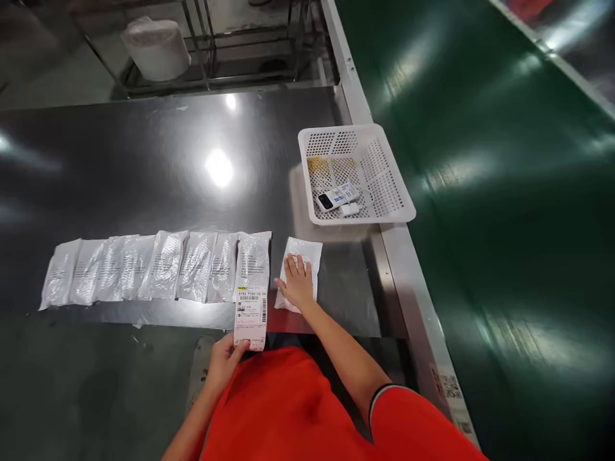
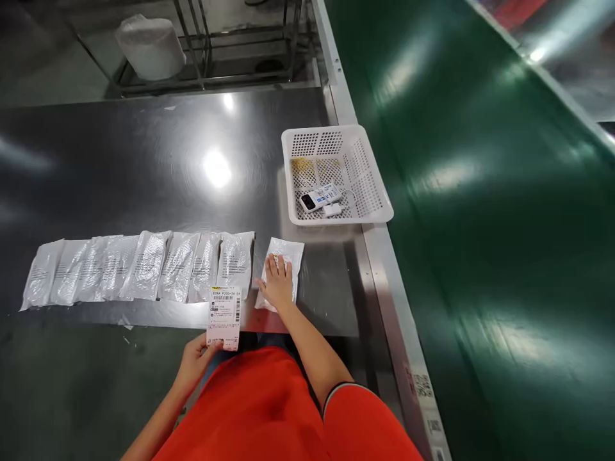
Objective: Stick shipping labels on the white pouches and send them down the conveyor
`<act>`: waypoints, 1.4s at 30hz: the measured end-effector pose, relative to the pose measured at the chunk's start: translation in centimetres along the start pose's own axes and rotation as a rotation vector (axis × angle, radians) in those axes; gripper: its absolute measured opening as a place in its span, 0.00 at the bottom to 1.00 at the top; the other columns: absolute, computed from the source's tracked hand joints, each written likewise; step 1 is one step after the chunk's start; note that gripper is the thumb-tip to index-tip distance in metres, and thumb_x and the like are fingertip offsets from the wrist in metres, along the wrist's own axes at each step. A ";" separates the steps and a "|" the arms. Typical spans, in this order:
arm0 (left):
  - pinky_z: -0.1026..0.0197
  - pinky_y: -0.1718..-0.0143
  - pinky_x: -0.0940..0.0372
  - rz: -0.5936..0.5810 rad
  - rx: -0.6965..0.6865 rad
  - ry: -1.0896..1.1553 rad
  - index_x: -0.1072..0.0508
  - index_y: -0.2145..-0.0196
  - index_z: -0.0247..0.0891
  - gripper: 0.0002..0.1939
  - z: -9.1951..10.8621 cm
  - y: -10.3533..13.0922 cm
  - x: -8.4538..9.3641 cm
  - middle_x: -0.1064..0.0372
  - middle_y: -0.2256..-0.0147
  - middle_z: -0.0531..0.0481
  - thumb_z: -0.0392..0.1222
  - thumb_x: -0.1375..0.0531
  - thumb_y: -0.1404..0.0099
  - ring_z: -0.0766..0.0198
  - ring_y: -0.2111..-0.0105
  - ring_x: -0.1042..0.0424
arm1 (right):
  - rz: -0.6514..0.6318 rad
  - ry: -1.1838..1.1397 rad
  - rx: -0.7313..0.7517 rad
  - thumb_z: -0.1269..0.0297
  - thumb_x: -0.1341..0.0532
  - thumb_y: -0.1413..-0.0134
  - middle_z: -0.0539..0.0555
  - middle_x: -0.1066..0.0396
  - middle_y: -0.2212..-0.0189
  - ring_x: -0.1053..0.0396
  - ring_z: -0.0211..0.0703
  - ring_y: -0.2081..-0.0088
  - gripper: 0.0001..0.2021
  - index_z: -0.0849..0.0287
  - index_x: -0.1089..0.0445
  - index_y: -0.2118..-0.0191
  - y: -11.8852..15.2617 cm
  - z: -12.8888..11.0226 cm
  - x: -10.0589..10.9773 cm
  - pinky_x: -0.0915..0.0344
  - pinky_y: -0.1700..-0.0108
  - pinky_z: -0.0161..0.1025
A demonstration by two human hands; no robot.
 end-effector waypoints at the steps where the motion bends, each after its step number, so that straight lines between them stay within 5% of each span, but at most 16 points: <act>1: 0.53 0.55 0.32 0.019 0.004 0.020 0.19 0.61 0.38 0.18 0.0 -0.4 0.2 0.20 0.58 0.43 0.52 0.41 0.38 0.50 0.57 0.24 | -0.014 -0.017 0.012 0.53 0.48 0.39 0.59 0.53 0.32 0.63 0.61 0.31 0.30 0.61 0.45 0.34 0.2 0.8 0.5 0.67 0.34 0.63; 6: 0.52 0.51 0.32 -0.011 0.030 0.166 0.20 0.58 0.36 0.21 -0.1 -1.4 0.1 0.21 0.56 0.43 0.54 0.41 0.39 0.49 0.55 0.24 | -0.110 -0.312 -0.072 0.56 0.54 0.35 0.56 0.37 0.39 0.53 0.56 0.33 0.21 0.55 0.30 0.46 0.3 1.8 3.6 0.64 0.34 0.64; 8: 0.52 0.51 0.33 -0.066 0.031 0.196 0.21 0.58 0.35 0.22 -0.3 -1.4 -0.2 0.21 0.56 0.43 0.55 0.41 0.39 0.49 0.54 0.25 | -0.135 -0.586 -0.124 0.54 0.55 0.35 0.56 0.30 0.46 0.42 0.53 0.38 0.21 0.53 0.28 0.49 0.1 -0.5 4.7 0.56 0.35 0.62; 11: 0.52 0.52 0.33 -0.157 0.015 0.205 0.21 0.58 0.34 0.23 -1.1 -1.3 -0.6 0.21 0.56 0.43 0.56 0.42 0.39 0.49 0.55 0.25 | -0.209 -1.001 -0.149 0.50 0.42 0.45 0.56 0.26 0.54 0.30 0.48 0.53 0.20 0.55 0.28 0.52 0.2 -5.5 5.6 0.36 0.47 0.50; 15: 0.50 0.52 0.33 -0.194 0.067 0.094 0.20 0.60 0.35 0.23 -2.6 -1.8 -0.1 0.20 0.58 0.41 0.57 0.42 0.40 0.47 0.57 0.24 | -0.268 -1.156 -0.225 0.55 0.35 0.56 0.50 0.26 0.71 0.30 0.43 0.67 0.11 0.57 0.27 0.69 1.2 -9.6 5.9 0.33 0.62 0.39; 19: 0.49 0.46 0.37 0.084 0.015 0.133 0.24 0.54 0.38 0.25 -1.1 -4.4 0.9 0.25 0.51 0.41 0.53 0.35 0.47 0.49 0.50 0.29 | -0.268 -1.087 -0.210 0.58 0.36 0.56 0.48 0.26 0.73 0.31 0.41 0.70 0.08 0.55 0.27 0.70 2.8 -9.9 6.2 0.35 0.65 0.37; 23: 0.59 0.64 0.33 0.021 0.072 0.425 0.24 0.70 0.36 0.19 1.6 -7.9 -0.3 0.24 0.72 0.50 0.56 0.34 0.50 0.59 0.70 0.28 | -0.132 -1.009 -0.201 0.57 0.40 0.49 0.49 0.25 0.71 0.30 0.41 0.68 0.09 0.55 0.26 0.68 2.6 -9.5 5.7 0.35 0.63 0.37; 27: 0.61 0.71 0.35 0.113 0.162 0.500 0.25 0.72 0.35 0.24 1.1 -8.7 -1.7 0.26 0.76 0.50 0.62 0.37 0.48 0.62 0.75 0.30 | 0.049 -0.930 -0.187 0.60 0.40 0.48 0.51 0.27 0.70 0.30 0.43 0.65 0.08 0.56 0.28 0.73 -1.9 -8.7 4.1 0.35 0.59 0.39; 34: 0.56 0.75 0.33 0.039 0.387 0.533 0.23 0.73 0.31 0.32 -4.9 -4.3 -2.9 0.25 0.78 0.45 0.69 0.35 0.58 0.58 0.80 0.29 | 0.161 -0.616 -0.257 0.64 0.40 0.48 0.57 0.30 0.60 0.34 0.47 0.58 0.07 0.58 0.26 0.73 -10.8 -7.5 0.6 0.38 0.51 0.45; 39: 0.57 0.75 0.34 -0.010 0.402 0.428 0.25 0.85 0.32 0.27 -7.0 0.3 -2.2 0.28 0.83 0.46 0.64 0.31 0.60 0.57 0.80 0.29 | 0.182 -0.264 -0.280 0.62 0.46 0.41 0.63 0.35 0.45 0.39 0.56 0.46 0.19 0.61 0.32 0.46 -9.6 -8.6 -0.7 0.43 0.45 0.54; 42: 0.56 0.67 0.32 0.009 0.339 0.349 0.19 0.76 0.34 0.23 -6.2 2.9 -0.8 0.21 0.74 0.43 0.61 0.33 0.51 0.50 0.69 0.24 | 0.115 -0.111 -0.059 0.62 0.51 0.37 0.64 0.48 0.35 0.53 0.55 0.35 0.26 0.65 0.43 0.37 -7.9 -10.7 -1.9 0.56 0.36 0.56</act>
Point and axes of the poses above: each hand's wrist, its own y-axis away from the middle knuckle, its own x-axis out of the back of the hand, z = x × y, the point moved 2 cm from there along -y, towards the middle knuckle
